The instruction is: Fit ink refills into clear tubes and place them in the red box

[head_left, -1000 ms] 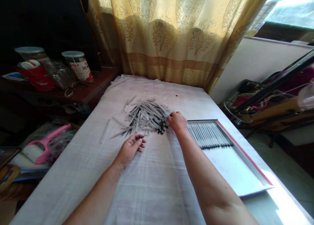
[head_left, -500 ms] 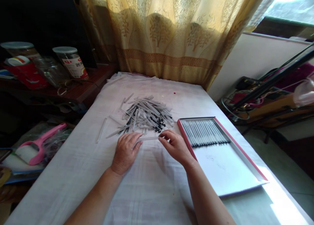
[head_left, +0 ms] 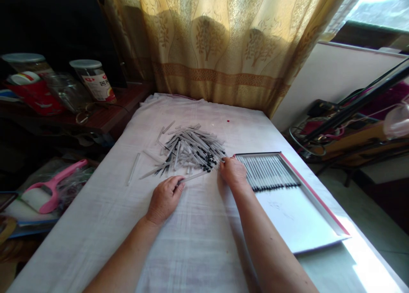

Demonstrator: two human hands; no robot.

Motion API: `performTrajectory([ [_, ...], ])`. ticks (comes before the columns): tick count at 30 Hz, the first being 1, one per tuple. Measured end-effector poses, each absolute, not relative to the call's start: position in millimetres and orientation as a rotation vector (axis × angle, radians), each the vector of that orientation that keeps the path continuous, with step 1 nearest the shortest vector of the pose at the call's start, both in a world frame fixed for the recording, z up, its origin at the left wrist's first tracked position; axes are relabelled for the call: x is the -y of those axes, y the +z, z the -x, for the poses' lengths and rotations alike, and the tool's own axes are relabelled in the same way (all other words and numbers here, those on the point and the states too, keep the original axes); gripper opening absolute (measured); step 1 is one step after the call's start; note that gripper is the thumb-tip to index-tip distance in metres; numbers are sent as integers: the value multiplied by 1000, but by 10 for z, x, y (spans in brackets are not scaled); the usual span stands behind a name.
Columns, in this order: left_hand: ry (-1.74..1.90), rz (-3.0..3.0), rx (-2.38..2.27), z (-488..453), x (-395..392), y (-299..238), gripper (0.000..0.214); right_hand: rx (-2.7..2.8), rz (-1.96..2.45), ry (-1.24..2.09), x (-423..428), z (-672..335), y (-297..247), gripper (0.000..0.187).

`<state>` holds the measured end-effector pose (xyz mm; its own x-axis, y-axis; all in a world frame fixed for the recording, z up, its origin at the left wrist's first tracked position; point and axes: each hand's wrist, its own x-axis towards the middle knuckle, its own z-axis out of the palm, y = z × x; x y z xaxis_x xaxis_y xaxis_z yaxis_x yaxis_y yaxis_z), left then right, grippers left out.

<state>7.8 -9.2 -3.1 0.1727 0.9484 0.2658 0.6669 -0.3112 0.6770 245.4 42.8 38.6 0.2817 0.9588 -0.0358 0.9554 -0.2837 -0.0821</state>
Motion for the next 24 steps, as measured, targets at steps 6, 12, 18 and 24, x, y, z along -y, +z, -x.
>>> performTrajectory([
  [6,945,-2042,-1513,-79,96,-29,25,1834,2528,59,-487,-2407,402,28],
  [12,957,-2024,-1500,-79,99,-29,24,1846,2535,78,-506,-2414,388,29],
  [18,935,-2057,-1504,-73,99,-34,25,1843,2542,114,-550,-2399,388,29],
  [24,998,-2040,-1483,-68,91,-45,25,1651,2426,78,-398,-2445,402,27],
])
